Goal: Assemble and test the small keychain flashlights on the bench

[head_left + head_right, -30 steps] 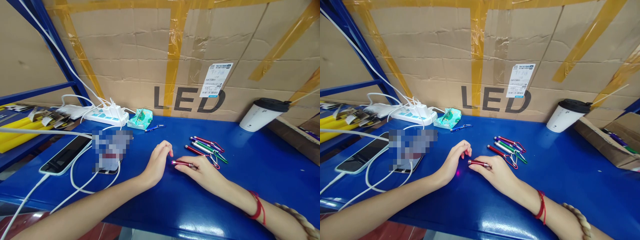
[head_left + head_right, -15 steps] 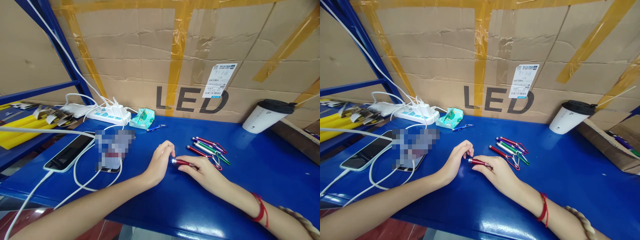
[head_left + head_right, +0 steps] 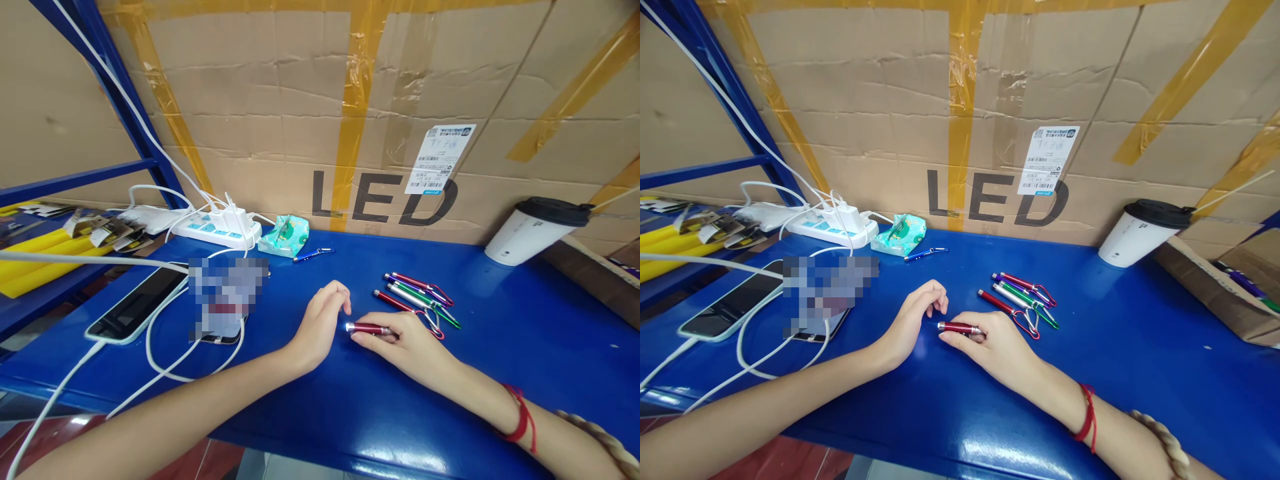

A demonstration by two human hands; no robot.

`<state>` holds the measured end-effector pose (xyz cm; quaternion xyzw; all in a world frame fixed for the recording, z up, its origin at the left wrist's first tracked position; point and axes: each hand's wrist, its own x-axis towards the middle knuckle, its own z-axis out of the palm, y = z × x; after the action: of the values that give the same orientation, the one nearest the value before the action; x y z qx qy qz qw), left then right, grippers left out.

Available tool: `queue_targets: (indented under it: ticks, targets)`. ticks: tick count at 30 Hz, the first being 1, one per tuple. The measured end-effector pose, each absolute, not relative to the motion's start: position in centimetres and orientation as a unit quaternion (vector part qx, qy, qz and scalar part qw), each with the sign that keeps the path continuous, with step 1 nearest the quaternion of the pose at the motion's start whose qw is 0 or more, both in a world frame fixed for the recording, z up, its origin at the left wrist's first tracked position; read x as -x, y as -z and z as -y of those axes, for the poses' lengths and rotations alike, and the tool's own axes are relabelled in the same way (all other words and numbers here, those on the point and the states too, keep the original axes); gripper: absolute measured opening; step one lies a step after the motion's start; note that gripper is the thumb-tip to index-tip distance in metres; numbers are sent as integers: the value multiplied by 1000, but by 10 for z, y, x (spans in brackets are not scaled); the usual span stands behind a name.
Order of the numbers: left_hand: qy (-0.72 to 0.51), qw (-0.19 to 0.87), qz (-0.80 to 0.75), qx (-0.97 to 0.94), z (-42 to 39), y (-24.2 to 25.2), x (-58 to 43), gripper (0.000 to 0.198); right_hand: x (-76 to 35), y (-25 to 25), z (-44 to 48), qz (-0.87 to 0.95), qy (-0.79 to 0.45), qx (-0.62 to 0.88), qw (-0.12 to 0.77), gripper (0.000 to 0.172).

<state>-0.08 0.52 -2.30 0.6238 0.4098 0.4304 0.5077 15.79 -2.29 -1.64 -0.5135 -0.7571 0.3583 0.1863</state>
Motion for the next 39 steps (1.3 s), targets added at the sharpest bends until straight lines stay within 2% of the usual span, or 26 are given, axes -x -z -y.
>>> queue_targets:
  ticks: [27, 39]
  targets:
    - [-434, 517, -403, -618, -4, 23, 1, 21, -156, 12, 24, 757, -338, 525, 191, 45]
    - [-433, 516, -404, -619, -4, 22, 0, 21, -156, 12, 23, 736, -374, 528, 198, 48]
